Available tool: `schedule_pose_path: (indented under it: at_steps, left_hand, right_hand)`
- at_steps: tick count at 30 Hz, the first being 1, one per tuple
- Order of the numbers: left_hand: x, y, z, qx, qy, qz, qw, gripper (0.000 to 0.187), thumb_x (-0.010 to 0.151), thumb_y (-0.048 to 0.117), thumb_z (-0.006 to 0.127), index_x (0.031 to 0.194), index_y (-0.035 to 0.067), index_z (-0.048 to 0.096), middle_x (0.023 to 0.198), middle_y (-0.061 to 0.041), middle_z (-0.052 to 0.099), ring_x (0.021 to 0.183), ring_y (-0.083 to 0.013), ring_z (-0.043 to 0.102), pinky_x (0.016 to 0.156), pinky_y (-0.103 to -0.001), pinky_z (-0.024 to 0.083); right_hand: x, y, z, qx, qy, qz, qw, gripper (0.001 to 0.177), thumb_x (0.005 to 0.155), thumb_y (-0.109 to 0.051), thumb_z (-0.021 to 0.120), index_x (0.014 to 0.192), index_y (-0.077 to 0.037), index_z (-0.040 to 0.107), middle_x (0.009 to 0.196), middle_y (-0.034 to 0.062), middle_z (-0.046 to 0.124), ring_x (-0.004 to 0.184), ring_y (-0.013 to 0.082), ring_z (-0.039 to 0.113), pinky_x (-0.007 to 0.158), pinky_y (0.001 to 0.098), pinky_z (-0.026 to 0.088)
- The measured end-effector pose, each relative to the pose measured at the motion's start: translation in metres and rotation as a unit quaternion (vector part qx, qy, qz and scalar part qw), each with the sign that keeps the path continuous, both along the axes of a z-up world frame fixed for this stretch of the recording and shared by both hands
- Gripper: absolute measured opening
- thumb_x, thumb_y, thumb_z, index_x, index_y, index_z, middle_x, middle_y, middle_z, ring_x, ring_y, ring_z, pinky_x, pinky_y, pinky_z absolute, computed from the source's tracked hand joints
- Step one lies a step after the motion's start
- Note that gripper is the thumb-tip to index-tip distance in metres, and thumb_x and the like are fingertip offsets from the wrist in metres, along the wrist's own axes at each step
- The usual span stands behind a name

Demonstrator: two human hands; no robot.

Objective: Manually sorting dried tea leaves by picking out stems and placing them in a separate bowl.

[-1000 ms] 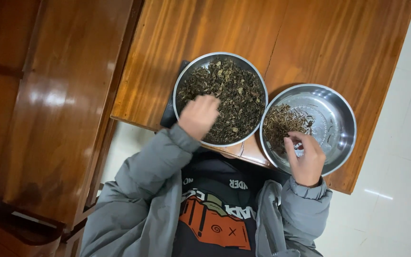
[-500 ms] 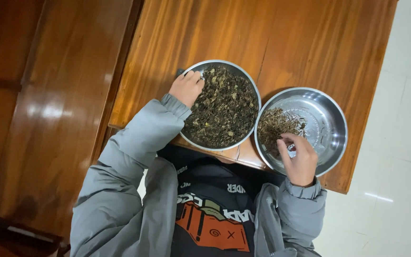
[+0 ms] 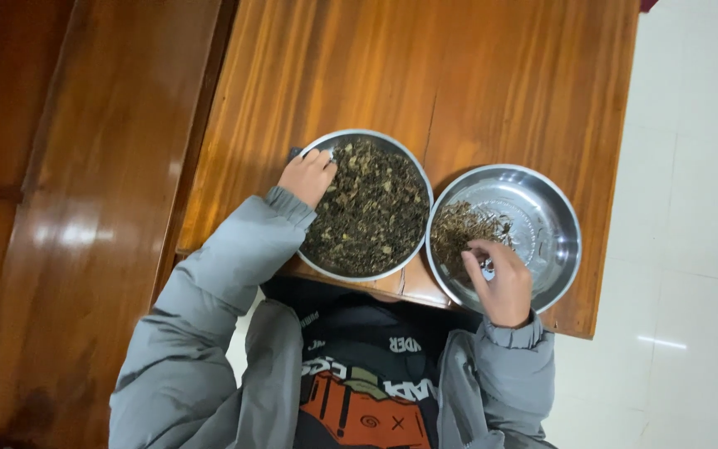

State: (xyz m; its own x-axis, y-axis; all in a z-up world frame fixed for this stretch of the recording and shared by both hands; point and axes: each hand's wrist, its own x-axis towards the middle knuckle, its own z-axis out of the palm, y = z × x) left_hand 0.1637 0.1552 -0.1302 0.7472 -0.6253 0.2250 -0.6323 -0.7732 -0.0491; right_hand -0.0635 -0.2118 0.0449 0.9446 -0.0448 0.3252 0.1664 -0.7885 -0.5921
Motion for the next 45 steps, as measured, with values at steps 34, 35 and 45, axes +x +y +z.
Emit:
schedule_pose_path:
  at_steps: [34, 35, 45]
  left_hand:
    - [-0.020, -0.012, 0.052, 0.008, 0.206, 0.038, 0.978, 0.033, 0.090, 0.001, 0.075, 0.116, 0.001, 0.055, 0.123, -0.020, 0.057, 0.117, -0.0370, 0.060, 0.090, -0.044, 0.064]
    - [-0.019, -0.013, 0.050, 0.011, 0.221, 0.043, 0.974, 0.038, 0.086, -0.002, 0.078, 0.115, 0.000, 0.054, 0.123, -0.021, 0.056, 0.117, -0.0371, 0.059, 0.090, -0.043, 0.065]
    - [-0.028, -0.008, 0.028, 0.002, 0.223, 0.063, 0.973, 0.055, 0.103, 0.010, 0.065, 0.150, -0.002, 0.039, 0.153, -0.028, 0.041, 0.139, -0.0411, 0.050, 0.104, -0.051, 0.061]
  right_hand:
    - [-0.009, 0.006, 0.008, -0.004, 0.008, -0.012, 1.000, 0.015, 0.093, -0.026, 0.075, 0.103, -0.015, 0.076, 0.082, 0.0019, 0.076, 0.078, 0.0200, 0.076, 0.075, 0.0338, 0.063]
    - [-0.009, 0.007, 0.009, -0.002, 0.010, -0.011, 1.000, 0.015, 0.093, -0.025, 0.075, 0.104, -0.015, 0.076, 0.082, 0.0023, 0.077, 0.078, 0.0203, 0.076, 0.075, 0.0344, 0.063]
    - [-0.007, 0.010, 0.015, 0.012, 0.012, -0.008, 1.000, 0.015, 0.093, -0.025, 0.075, 0.103, -0.014, 0.075, 0.080, 0.0038, 0.077, 0.076, 0.0215, 0.076, 0.073, 0.0337, 0.062]
